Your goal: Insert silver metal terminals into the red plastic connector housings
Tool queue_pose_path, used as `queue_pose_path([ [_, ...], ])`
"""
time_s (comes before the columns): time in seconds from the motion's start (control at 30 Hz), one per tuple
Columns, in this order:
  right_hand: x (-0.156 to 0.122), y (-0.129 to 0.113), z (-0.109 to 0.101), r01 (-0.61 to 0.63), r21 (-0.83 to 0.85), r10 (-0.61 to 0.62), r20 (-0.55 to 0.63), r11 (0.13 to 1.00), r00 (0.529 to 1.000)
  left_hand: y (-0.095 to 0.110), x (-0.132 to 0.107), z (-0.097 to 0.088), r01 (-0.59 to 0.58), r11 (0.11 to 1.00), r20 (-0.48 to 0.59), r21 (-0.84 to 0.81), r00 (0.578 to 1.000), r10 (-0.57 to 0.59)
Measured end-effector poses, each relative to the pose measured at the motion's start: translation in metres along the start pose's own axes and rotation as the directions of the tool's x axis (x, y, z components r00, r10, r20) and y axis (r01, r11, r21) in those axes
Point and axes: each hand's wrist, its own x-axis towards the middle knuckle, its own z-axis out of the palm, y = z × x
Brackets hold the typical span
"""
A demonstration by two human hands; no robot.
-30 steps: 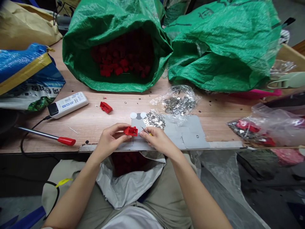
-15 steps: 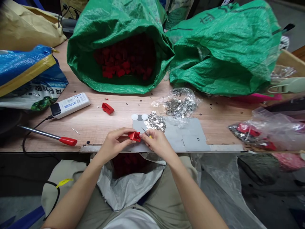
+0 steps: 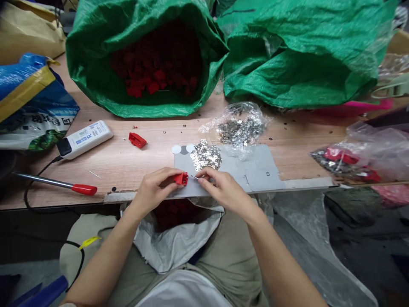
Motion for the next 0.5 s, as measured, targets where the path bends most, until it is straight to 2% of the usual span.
queue_pose_path([
  [0.2,0.0041,0.0047,-0.0016,0.015,0.053,-0.019,0.081,0.998,0.997,0.0002,0.0004,0.0009,-0.044,0.997,0.015,0.065,0.999,0.043],
  [0.37,0.0072,0.0076,0.0002,0.113,0.000,-0.113,0.009,0.994,0.994,0.0001,0.0027,0.0017,-0.070,0.989,0.011,0.127,0.998,0.070],
  [0.5,0.0065,0.0111,0.0032,0.144,-0.030,-0.145,-0.033,0.989,0.989,0.0004,0.0035,0.0018,-0.086,0.984,0.015,0.158,0.996,0.085],
])
